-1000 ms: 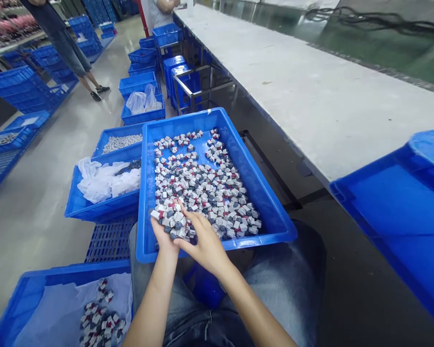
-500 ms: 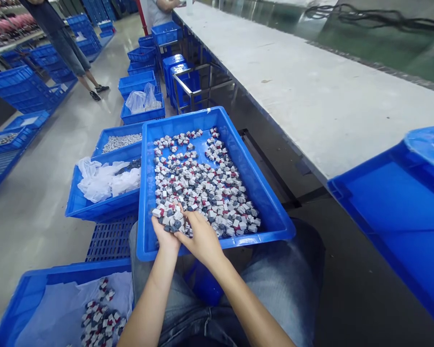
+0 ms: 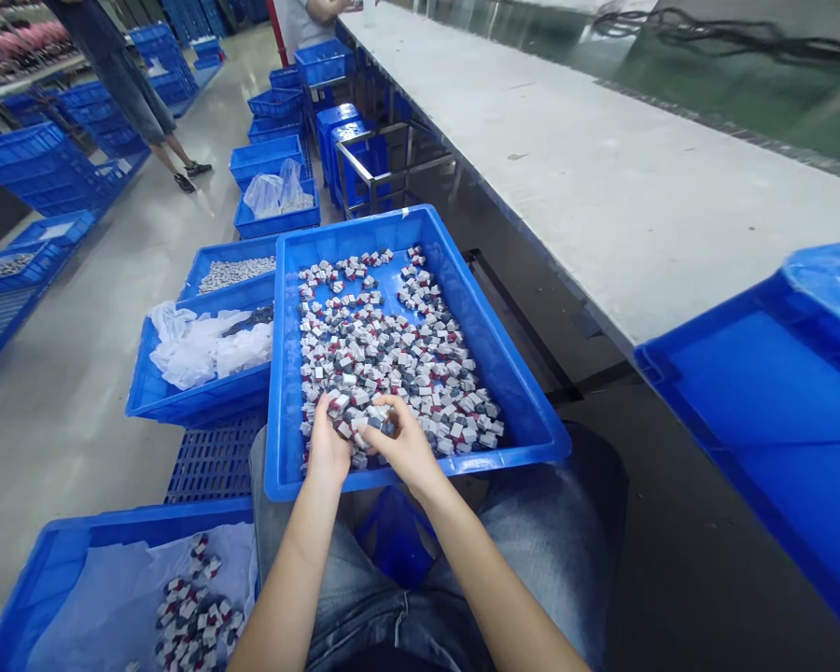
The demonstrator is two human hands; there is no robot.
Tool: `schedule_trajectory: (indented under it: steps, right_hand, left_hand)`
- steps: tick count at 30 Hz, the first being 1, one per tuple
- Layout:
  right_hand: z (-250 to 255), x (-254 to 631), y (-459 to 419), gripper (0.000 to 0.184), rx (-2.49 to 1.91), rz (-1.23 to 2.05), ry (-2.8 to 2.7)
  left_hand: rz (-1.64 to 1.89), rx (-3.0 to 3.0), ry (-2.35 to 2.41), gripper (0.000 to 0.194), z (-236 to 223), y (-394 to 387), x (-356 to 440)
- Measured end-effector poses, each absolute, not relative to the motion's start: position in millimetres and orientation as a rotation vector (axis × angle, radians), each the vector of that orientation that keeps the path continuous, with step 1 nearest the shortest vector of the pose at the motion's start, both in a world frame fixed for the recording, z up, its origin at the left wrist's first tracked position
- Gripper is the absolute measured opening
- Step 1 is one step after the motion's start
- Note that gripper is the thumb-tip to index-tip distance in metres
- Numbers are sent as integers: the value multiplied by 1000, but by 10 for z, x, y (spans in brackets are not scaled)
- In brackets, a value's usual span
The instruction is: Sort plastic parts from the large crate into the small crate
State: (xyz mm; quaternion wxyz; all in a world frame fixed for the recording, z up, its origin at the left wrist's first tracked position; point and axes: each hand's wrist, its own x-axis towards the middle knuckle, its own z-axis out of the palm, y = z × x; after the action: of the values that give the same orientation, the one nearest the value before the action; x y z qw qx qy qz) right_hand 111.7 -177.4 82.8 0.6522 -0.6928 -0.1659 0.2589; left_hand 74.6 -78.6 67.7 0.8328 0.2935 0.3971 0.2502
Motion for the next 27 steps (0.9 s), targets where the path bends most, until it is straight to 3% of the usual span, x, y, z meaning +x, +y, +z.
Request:
schedule_trajectory:
  steps: [4,8,12,18,23,27]
  right_hand:
    - [973,1111,-1851,41,-1422,652,-176]
    - [1171,1089,-1823,43,-1316,643,-116]
    - [1299,1066,-1782,34,-1363,512,-201]
    - [1418,1024,-1856,38,-1222,660,-318]
    - [1456,1012,-1845,24,-1212,641,-310]
    - [1459,1008,-1820,25,-1213,643,-271]
  left_hand:
    - [593,834,866,38,884,-834,530]
    - [539,1188,601,48,1236,-901,366]
    - [387,1497,385,41,1374,-923,345]
    - [529,1265,461,36,1338,-904,317]
    - [550,1166,475,35,1375,-928,282]
    - [595,1282,529,38,1426,-956,244]
